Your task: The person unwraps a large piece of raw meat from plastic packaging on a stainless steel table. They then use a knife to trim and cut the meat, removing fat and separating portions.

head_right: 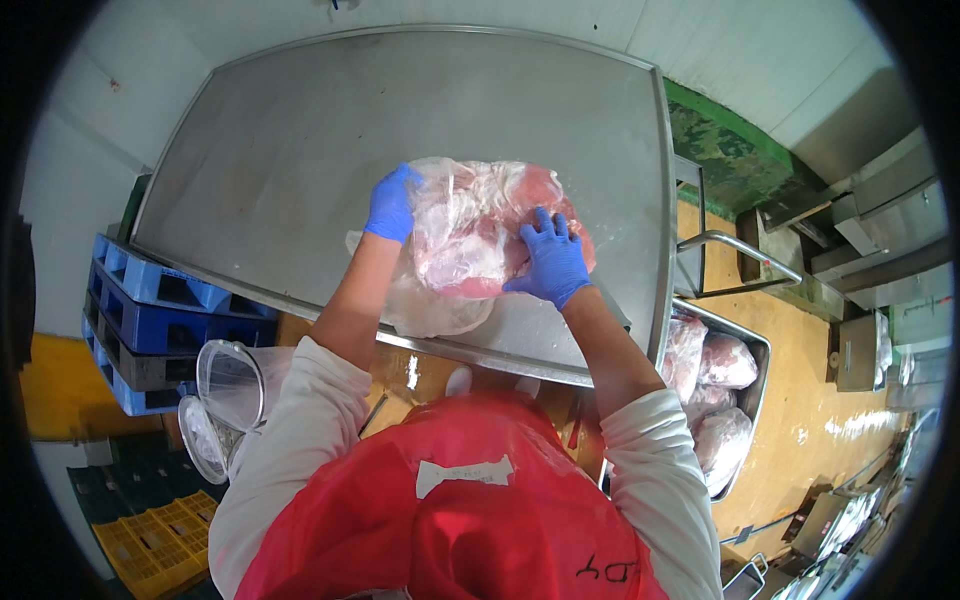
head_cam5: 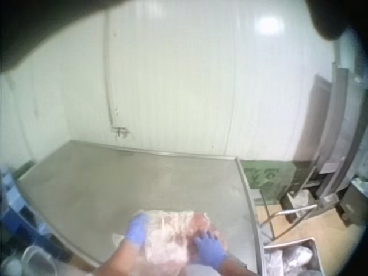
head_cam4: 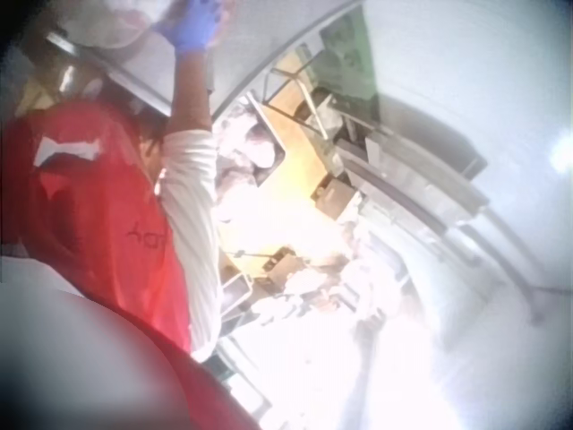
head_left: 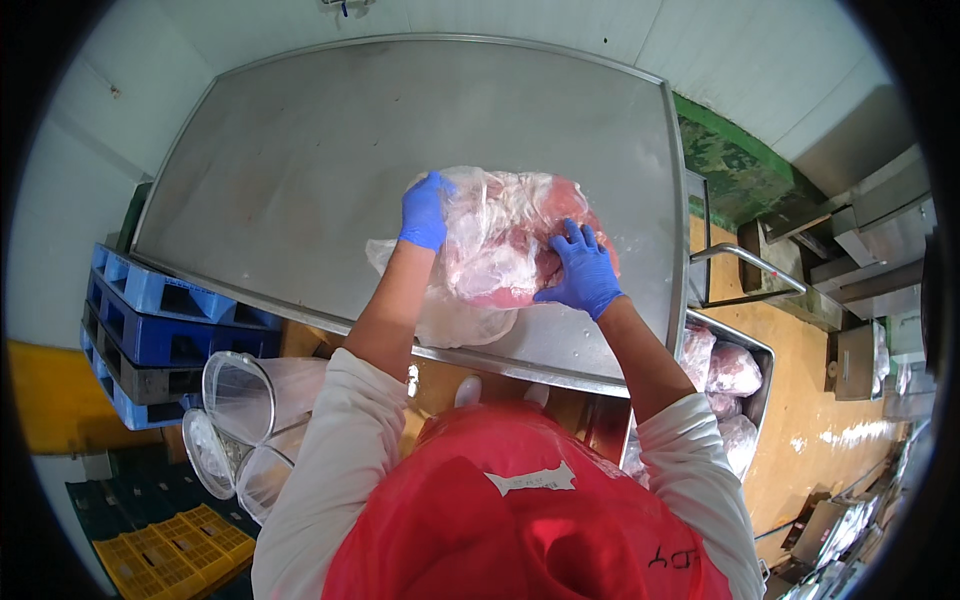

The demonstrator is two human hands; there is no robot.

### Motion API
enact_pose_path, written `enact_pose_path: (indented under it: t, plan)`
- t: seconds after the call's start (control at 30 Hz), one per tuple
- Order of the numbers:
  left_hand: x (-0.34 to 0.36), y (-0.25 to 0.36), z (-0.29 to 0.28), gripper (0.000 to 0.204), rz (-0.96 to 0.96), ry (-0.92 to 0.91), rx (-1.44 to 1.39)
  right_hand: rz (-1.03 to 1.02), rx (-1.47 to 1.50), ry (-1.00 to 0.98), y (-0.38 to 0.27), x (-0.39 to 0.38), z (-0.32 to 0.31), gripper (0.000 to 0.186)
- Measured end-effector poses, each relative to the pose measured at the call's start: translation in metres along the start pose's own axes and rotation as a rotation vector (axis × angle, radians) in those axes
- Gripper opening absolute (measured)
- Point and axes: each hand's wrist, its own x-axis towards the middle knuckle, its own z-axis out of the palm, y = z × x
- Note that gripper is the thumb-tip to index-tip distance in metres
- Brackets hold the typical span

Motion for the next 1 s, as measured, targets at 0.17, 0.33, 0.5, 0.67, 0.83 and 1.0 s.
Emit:
enact_pose_path:
  t: [0.17, 0.33, 0.5, 0.67, 0.83, 1.0]
  plan:
    - [-0.002, 0.049, 0.032, 0.039, -0.121, -0.059, 0.231, 0.077, -0.056, -0.125, 0.005, -0.005, -0.009, 0.087]
    - [0.020, 0.116, 0.027, 0.070, 0.238, -0.200, 1.450, 0.098, -0.033, -0.108, 0.025, -0.004, 0.003, 0.081]
    - [-0.047, 0.045, 0.026, 0.072, 0.170, -0.396, 1.353, 0.139, -0.057, -0.073, 0.048, 0.004, 0.025, 0.087]
    - [-0.084, -0.030, -0.006, 0.047, 0.459, 0.018, 1.419, -0.017, 0.167, 0.020, -0.023, 0.007, 0.017, 0.100]
    - [-0.071, -0.034, -0.010, 0.037, 0.173, -0.046, 0.631, -0.069, -0.001, 0.179, -0.083, 0.004, 0.028, 0.110]
    - [-0.070, -0.005, 0.027, 0.027, -0.034, -0.104, 0.377, -0.039, -0.059, 0.192, -0.073, 0.001, 0.023, 0.108]
